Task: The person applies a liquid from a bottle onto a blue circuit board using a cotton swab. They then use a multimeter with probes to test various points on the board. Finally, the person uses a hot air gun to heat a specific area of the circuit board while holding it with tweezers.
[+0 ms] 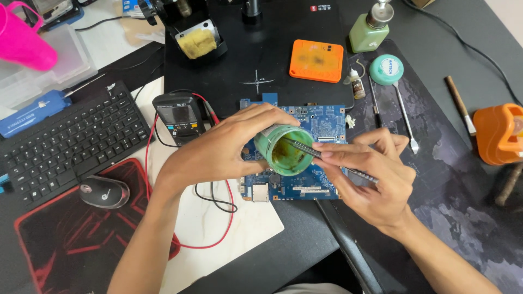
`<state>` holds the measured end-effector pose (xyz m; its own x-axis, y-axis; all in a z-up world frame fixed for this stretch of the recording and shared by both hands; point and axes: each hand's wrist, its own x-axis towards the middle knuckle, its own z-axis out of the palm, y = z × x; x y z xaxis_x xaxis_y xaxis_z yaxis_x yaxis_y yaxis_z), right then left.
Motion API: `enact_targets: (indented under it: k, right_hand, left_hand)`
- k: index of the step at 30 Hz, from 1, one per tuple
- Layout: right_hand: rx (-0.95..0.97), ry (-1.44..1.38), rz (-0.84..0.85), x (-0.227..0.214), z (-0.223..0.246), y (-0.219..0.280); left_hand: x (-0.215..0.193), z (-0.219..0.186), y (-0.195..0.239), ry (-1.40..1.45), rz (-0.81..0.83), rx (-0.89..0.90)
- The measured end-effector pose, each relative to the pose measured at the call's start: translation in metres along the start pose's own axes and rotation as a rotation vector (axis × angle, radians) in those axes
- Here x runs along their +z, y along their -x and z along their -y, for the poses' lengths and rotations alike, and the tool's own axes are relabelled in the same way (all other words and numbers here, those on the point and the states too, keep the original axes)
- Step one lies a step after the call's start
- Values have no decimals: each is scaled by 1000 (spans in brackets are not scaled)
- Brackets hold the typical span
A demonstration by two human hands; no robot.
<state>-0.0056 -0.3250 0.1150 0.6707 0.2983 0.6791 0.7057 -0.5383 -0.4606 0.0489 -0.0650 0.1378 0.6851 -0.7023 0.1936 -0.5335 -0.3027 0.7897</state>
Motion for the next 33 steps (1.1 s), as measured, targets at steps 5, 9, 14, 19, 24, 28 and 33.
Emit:
enact_targets:
  k: [5, 9, 14, 19, 24, 28, 33]
  right_hand:
    - [17, -9, 7, 1, 0, 0]
    - [17, -7, 14, 2, 0, 0]
    - [11, -3, 7, 4, 1, 1]
    - [8, -16, -10, 3, 1, 3]
    - [54, -104, -25, 2, -4, 7]
    - [87, -77, -36, 2, -3, 7]
    - [399, -645, -153, 2, -12, 13]
  left_hand:
    - [-1, 2, 1, -17, -8, 21]
    - [0, 2, 1, -13, -11, 24]
    - [1, 3, 0, -2, 1, 36]
    - [1, 1, 0, 11, 6, 40]
    - [-2, 1, 0, -5, 12, 14]
    - [-3, 2, 1, -14, 1, 35]
    - [-6, 1, 2, 0, -9, -37]
